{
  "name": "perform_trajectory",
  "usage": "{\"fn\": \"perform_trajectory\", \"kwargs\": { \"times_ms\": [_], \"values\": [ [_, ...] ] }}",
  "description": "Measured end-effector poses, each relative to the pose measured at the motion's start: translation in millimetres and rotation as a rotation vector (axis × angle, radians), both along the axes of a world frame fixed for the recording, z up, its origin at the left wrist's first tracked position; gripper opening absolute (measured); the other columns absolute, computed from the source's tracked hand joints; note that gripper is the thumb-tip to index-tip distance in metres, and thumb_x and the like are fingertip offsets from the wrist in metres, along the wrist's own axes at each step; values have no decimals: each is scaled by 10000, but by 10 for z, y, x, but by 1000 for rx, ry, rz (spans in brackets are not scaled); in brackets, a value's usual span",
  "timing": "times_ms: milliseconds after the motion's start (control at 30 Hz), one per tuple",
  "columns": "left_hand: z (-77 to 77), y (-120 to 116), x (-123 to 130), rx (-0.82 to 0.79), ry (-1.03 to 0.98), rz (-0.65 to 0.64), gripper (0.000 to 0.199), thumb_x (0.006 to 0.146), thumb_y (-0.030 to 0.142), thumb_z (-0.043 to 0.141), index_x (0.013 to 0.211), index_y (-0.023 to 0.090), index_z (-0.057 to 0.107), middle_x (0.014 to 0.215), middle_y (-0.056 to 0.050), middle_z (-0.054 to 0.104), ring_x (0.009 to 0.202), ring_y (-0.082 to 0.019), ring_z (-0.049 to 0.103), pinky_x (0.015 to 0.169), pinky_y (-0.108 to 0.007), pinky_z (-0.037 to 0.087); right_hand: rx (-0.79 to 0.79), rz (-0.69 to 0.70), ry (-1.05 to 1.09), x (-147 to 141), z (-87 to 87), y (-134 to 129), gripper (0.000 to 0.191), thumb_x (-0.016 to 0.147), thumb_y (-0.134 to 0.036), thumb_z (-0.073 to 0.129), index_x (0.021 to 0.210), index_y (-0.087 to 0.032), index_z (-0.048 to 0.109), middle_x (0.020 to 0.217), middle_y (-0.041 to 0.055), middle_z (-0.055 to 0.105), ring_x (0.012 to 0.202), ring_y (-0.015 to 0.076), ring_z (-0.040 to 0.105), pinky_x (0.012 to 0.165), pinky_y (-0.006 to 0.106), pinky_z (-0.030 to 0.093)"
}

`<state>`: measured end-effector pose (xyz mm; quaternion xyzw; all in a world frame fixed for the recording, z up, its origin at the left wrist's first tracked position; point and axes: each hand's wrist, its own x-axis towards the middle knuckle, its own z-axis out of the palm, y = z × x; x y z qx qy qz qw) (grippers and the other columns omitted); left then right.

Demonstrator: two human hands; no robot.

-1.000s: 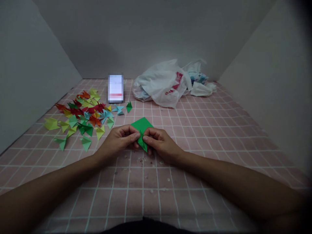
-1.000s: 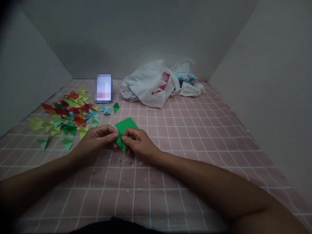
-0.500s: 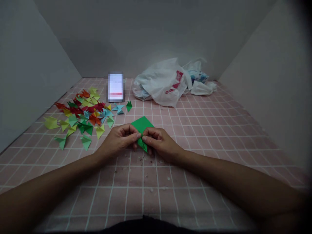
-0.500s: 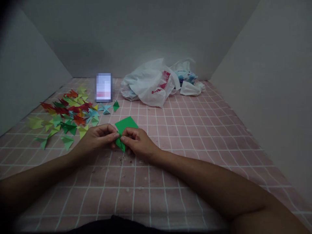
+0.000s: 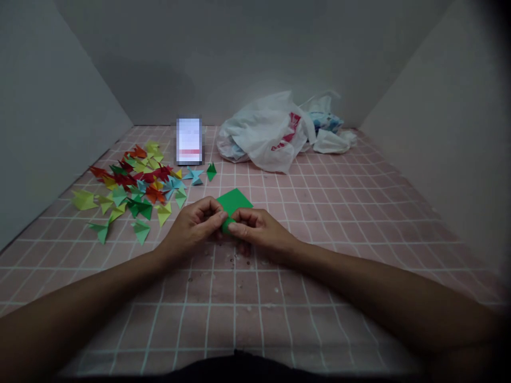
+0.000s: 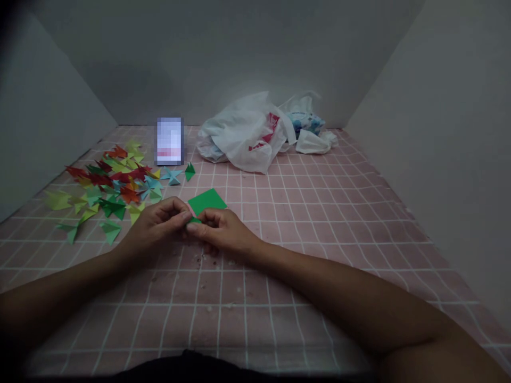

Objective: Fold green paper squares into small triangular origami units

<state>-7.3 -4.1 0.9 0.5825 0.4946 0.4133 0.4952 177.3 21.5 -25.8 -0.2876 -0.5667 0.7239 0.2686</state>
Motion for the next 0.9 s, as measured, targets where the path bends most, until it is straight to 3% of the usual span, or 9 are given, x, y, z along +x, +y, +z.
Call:
{"fn": "perform_trajectory", "kwargs": {
  "times_ms": [233,433,533,667,900],
  "values": [
    [-63,-18,9,-2,-93,26,191,870,333,662,799,191,556,627,38,634,539,-108,622,538,-208,521,-52,-23,-4,-22,-14,-5,250,857,-339,681,757,-185,512,553,-56,564,430,76,532,406,177,433],
    [-99,-17,-4,2,-117,86,204,890,351,653,813,190,554,614,35,646,540,-115,630,554,-221,539,7,-143,131,-45,-76,-61,339,813,-317,741,993,-239,465,725,-79,585,422,65,505,372,181,421],
    [-100,-17,0,5,-121,94,200,900,344,639,810,192,545,604,36,643,541,-115,631,557,-218,534,100,-206,163,-51,-83,-87,330,809,-258,728,1029,-255,482,774,-69,558,508,68,520,436,184,440],
    [-105,-17,9,0,-127,116,197,907,338,629,803,198,538,644,28,658,584,-122,651,590,-226,545,215,-214,114,-43,-64,-102,192,839,-234,691,952,-236,536,791,-37,566,579,84,515,489,204,434],
    [-142,-12,15,-65,-175,136,201,882,346,658,795,199,552,647,36,665,578,-118,649,615,-238,558,225,-222,30,-33,-43,-109,87,862,-210,640,870,-208,553,736,-36,566,527,78,514,481,220,413]
  ]
}}
